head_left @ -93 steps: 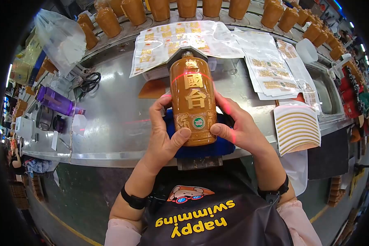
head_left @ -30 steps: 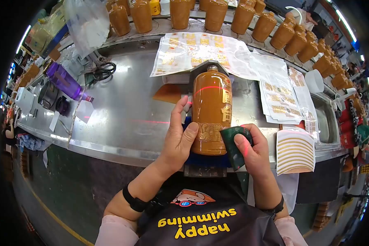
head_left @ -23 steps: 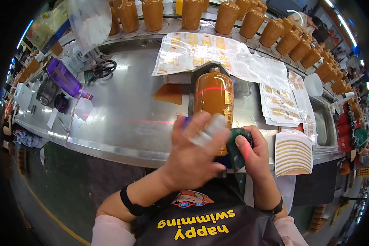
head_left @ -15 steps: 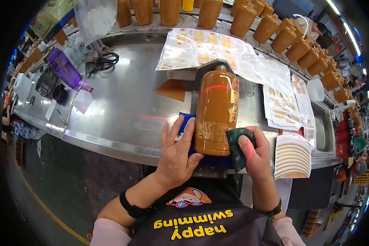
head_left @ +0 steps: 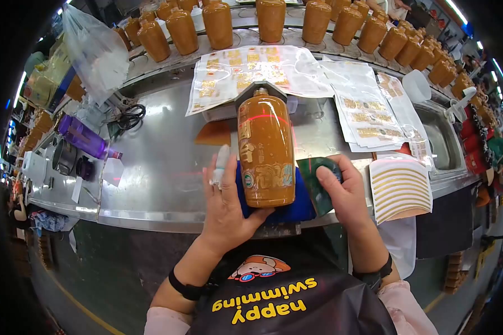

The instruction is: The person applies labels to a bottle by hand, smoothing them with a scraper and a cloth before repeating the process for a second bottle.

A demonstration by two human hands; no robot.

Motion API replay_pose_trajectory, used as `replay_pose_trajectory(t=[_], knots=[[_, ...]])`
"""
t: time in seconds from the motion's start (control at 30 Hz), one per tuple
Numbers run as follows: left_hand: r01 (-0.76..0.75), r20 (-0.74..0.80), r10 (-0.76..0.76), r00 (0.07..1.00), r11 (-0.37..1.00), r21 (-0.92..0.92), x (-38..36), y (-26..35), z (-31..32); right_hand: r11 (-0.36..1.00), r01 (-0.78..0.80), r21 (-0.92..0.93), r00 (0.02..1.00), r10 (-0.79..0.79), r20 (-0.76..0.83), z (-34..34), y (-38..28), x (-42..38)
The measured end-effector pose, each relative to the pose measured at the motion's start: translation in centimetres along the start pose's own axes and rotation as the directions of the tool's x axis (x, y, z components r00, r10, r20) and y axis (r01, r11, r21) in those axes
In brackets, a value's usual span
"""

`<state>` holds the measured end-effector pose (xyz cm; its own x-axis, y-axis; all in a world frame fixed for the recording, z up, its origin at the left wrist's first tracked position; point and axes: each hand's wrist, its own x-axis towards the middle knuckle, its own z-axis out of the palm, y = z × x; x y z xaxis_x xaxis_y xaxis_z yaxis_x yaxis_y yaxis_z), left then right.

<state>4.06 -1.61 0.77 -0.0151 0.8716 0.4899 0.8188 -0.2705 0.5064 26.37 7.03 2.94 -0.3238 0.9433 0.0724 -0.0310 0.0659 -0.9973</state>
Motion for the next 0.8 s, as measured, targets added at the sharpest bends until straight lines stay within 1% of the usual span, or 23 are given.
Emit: replay_pose_trajectory(t=[0.03, 0.07, 0.1, 0.13, 0.17, 0.2, 0.3, 0.33, 0.43, 0.47, 0.57, 0.6, 0.7, 0.73, 0.8], knots=[[-0.022, -0.057, 0.026, 0.998, 0.997, 0.071, 0.3, 0.3, 0.0, 1.000, 0.031, -0.005, 0.999, -0.031, -0.030, -0.1, 0.0, 0.0], [-0.021, -0.023, 0.022, 0.999, 0.998, 0.061, 0.4, 0.4, 0.0, 0.989, 0.090, -0.115, 0.995, -0.096, -0.043, -0.3, -0.3, -0.1], [-0.021, 0.013, 0.020, 1.000, 0.999, 0.050, 0.6, 0.4, 0.0, 0.916, 0.269, -0.296, 0.961, -0.275, 0.023, -0.2, -0.6, 0.0], [-0.021, 0.050, 0.019, 0.999, 0.999, 0.040, 0.7, 0.3, 0.1, 0.781, 0.432, -0.451, 0.896, -0.429, 0.117, -0.2, -0.9, 0.4], [-0.023, 0.047, 0.021, 0.999, 0.999, 0.038, 0.8, 0.2, 0.2, 0.591, 0.567, -0.573, 0.804, -0.548, 0.230, -0.2, -1.1, 0.6], [-0.023, 0.047, 0.022, 0.999, 0.999, 0.033, 0.6, 0.1, 0.3, 0.516, 0.621, -0.589, 0.772, -0.529, 0.351, 0.2, -1.5, 0.6], [-0.014, 0.046, 0.014, 0.999, 1.000, 0.018, 0.5, 0.0, 0.5, 0.351, 0.727, -0.590, 0.676, -0.521, 0.522, 1.7, -2.7, 0.1], [-0.012, 0.046, 0.011, 0.999, 1.000, 0.014, 0.4, -0.1, 0.5, 0.353, 0.731, -0.584, 0.671, -0.529, 0.520, 1.5, -2.6, 0.3], [-0.018, 0.069, 0.017, 0.997, 1.000, 0.005, 0.3, -0.2, 0.5, 0.354, 0.621, -0.699, 0.747, -0.535, 0.394, -0.8, -2.0, 0.8], [-0.018, 0.067, 0.018, 0.998, 1.000, -0.007, 0.3, -0.2, 0.6, 0.405, 0.605, -0.685, 0.763, -0.542, 0.354, -1.0, -2.1, 0.7], [-0.017, 0.071, 0.019, 0.997, 0.999, -0.035, 0.4, -0.3, 0.7, 0.605, 0.575, -0.552, 0.807, -0.532, 0.258, 1.5, -3.3, 0.5], [-0.012, 0.071, 0.015, 0.997, 0.999, -0.042, 0.4, -0.3, 0.7, 0.585, 0.574, -0.573, 0.805, -0.534, 0.260, 2.2, -3.5, 0.7], [-0.012, 0.078, 0.014, 0.997, 1.000, -0.028, 0.4, -0.3, 0.6, 0.590, 0.544, -0.596, 0.828, -0.494, 0.266, 3.1, -2.9, 1.5], [-0.014, 0.078, 0.015, 0.997, 1.000, -0.017, 0.4, -0.3, 0.6, 0.605, 0.549, -0.577, 0.825, -0.503, 0.259, 3.0, -2.7, 1.7], [-0.011, 0.076, 0.012, 0.997, 1.000, -0.014, 0.3, -0.2, 0.7, 0.647, 0.506, -0.570, 0.854, -0.466, 0.230, 2.4, -2.0, 1.9]])
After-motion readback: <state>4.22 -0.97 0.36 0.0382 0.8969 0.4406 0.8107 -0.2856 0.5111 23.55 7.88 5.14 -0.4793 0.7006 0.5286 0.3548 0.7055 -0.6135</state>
